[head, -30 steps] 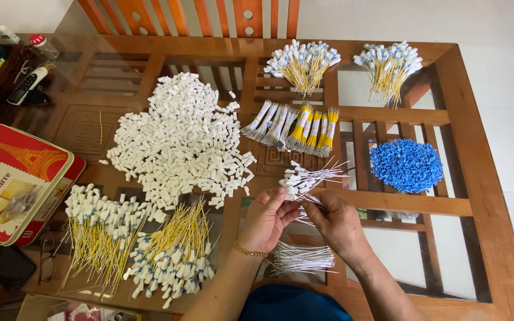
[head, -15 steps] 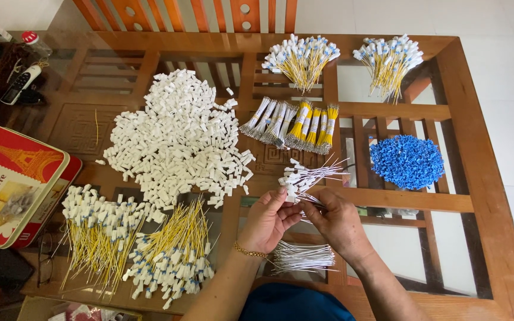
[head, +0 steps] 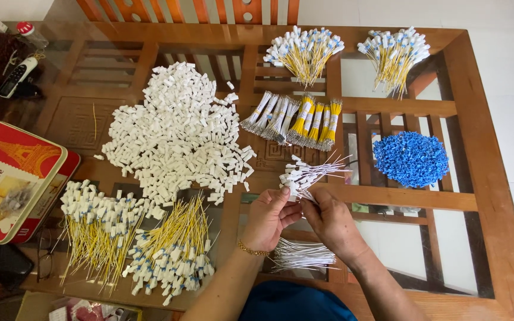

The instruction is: The worker is manually assembling wire components by attaching white plastic connectors to wire bundles on an assembly table.

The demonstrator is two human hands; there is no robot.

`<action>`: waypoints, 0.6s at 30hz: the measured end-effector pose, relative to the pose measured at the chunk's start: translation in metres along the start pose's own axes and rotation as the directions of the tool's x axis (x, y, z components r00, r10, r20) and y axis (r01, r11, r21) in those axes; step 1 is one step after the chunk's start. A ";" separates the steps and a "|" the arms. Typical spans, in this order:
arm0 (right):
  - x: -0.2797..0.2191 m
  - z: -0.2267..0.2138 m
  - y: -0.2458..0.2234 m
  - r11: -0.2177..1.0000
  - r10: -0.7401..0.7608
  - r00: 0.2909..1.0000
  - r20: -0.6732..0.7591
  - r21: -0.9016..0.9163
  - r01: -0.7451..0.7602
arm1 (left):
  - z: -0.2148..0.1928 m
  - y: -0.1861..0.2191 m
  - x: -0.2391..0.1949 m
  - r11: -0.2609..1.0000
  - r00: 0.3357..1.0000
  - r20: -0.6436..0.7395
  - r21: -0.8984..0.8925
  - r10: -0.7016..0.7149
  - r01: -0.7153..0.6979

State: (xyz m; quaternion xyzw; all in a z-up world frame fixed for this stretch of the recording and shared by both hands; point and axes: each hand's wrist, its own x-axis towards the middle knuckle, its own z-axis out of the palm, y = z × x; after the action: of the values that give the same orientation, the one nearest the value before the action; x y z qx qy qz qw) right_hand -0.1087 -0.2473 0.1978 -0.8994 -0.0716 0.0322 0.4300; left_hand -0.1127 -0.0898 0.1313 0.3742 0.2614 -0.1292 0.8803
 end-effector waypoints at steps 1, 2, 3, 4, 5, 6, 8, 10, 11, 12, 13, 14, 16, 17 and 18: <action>0.001 0.000 -0.001 1.000 0.001 1.000 0.001 0.000 -0.001 | 0.001 0.000 0.000 1.000 1.000 -0.001 0.000 -0.001 0.001; 0.001 0.000 -0.002 1.000 0.005 1.000 0.002 -0.005 -0.005 | 0.001 -0.001 0.001 1.000 1.000 -0.010 0.000 0.000 0.000; 0.001 0.000 -0.003 1.000 0.012 1.000 0.005 -0.009 -0.012 | 0.001 -0.002 0.001 1.000 1.000 -0.021 0.000 -0.001 0.001; 0.002 0.004 0.003 1.000 0.015 1.000 0.007 -0.009 -0.015 | 0.003 -0.002 0.002 1.000 1.000 -0.023 0.000 -0.003 0.003; 0.003 0.008 0.008 0.999 0.008 1.000 -0.002 -0.035 -0.008 | 0.004 -0.002 0.002 1.000 1.000 -0.029 0.011 -0.002 0.002; 0.003 0.012 0.013 0.998 0.001 1.000 -0.010 -0.062 -0.002 | 0.005 -0.003 0.003 1.000 0.999 -0.034 0.022 0.000 0.001; 0.005 0.013 0.007 0.997 0.000 1.000 -0.001 -0.073 -0.001 | 0.008 -0.002 0.004 1.000 0.999 -0.046 0.022 -0.004 0.005; 0.007 0.022 0.019 0.996 0.000 1.000 0.008 -0.086 0.000 | 0.003 -0.008 0.012 1.000 0.998 -0.059 0.021 -0.008 0.010; 0.009 0.030 0.034 0.992 -0.037 0.999 0.012 -0.116 0.038 | -0.003 -0.014 0.019 0.999 0.997 -0.072 0.032 -0.029 0.031; 0.012 0.038 0.048 0.986 -0.074 0.997 0.018 -0.146 0.076 | -0.009 -0.020 0.026 0.998 0.995 -0.087 0.043 -0.049 0.053; 0.013 0.042 0.055 0.986 -0.072 0.997 0.020 -0.147 0.074 | -0.012 -0.022 0.028 0.998 0.995 -0.088 0.042 -0.051 0.055; 0.014 0.045 0.061 0.987 -0.074 0.997 0.039 -0.141 0.079 | -0.015 -0.024 0.030 0.996 0.992 -0.109 0.059 -0.059 0.066; 0.017 0.061 0.083 0.988 -0.072 0.995 0.063 -0.133 0.080 | -0.026 -0.028 0.039 0.994 0.989 -0.134 0.075 -0.070 0.080; 0.019 0.073 0.098 0.984 -0.081 0.994 0.075 -0.154 0.091 | -0.035 -0.030 0.045 0.987 0.984 -0.177 0.147 -0.036 0.062; 0.020 0.085 0.113 0.979 -0.089 0.992 0.088 -0.175 0.104 | -0.043 -0.032 0.051 0.974 0.976 -0.216 0.220 0.001 0.047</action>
State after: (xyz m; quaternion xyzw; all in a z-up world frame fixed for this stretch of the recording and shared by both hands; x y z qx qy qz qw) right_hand -0.0876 -0.2490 0.0562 -0.9280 -0.1349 0.0407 0.3449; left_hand -0.0992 -0.0823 0.0586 0.4796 0.3430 -0.1269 0.7976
